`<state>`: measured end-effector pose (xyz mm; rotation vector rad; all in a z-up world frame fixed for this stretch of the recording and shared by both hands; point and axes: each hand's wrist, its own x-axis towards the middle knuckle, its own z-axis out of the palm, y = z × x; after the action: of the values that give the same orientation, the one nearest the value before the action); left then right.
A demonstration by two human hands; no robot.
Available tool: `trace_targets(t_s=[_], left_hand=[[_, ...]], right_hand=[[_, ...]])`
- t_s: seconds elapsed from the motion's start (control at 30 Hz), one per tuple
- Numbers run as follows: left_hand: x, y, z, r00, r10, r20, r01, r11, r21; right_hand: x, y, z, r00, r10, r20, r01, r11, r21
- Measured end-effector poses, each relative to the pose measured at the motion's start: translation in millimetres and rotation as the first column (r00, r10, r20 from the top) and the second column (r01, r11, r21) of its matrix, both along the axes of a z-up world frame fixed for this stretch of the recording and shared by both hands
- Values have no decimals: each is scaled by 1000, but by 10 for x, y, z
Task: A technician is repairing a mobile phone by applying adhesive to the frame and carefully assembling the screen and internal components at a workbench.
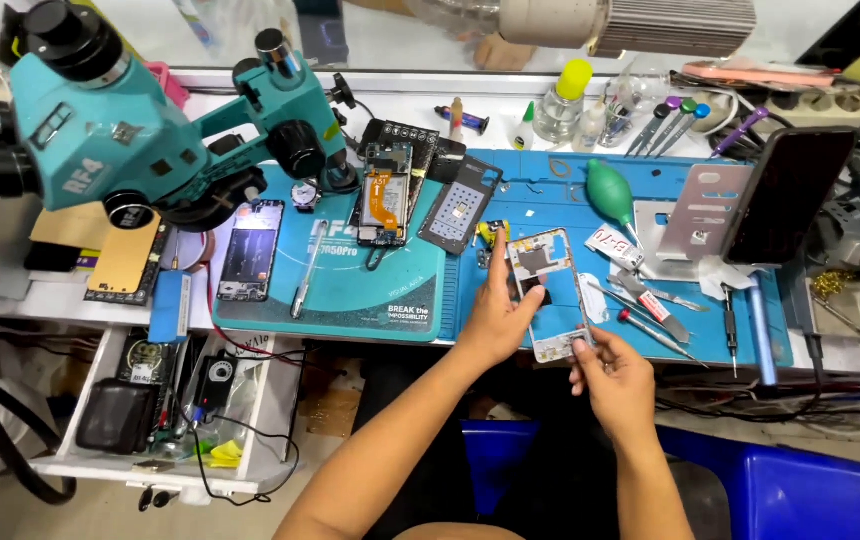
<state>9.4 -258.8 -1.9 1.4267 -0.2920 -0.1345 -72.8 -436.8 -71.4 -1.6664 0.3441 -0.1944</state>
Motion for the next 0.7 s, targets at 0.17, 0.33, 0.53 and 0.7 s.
trace_targets(t_s=[0.17,0.33,0.53,0.7], left_hand=[[-121,414,-154,978,113,177,-151,964,217],[-4,1067,-225,823,213,526,-528,628,572],[407,1453,-516,854,-14,521,-499,263,826],[478,1449,-559,874,-91,477,-454,196,869]], right_hand=[[-164,4,49,990,-57,-131,84,973,213],[-169,126,185,984,-101,-147,114,990,86],[-200,285,602,964,-99,-248,34,966,-255],[-289,108,603,961,-149,-231,73,948,-310]])
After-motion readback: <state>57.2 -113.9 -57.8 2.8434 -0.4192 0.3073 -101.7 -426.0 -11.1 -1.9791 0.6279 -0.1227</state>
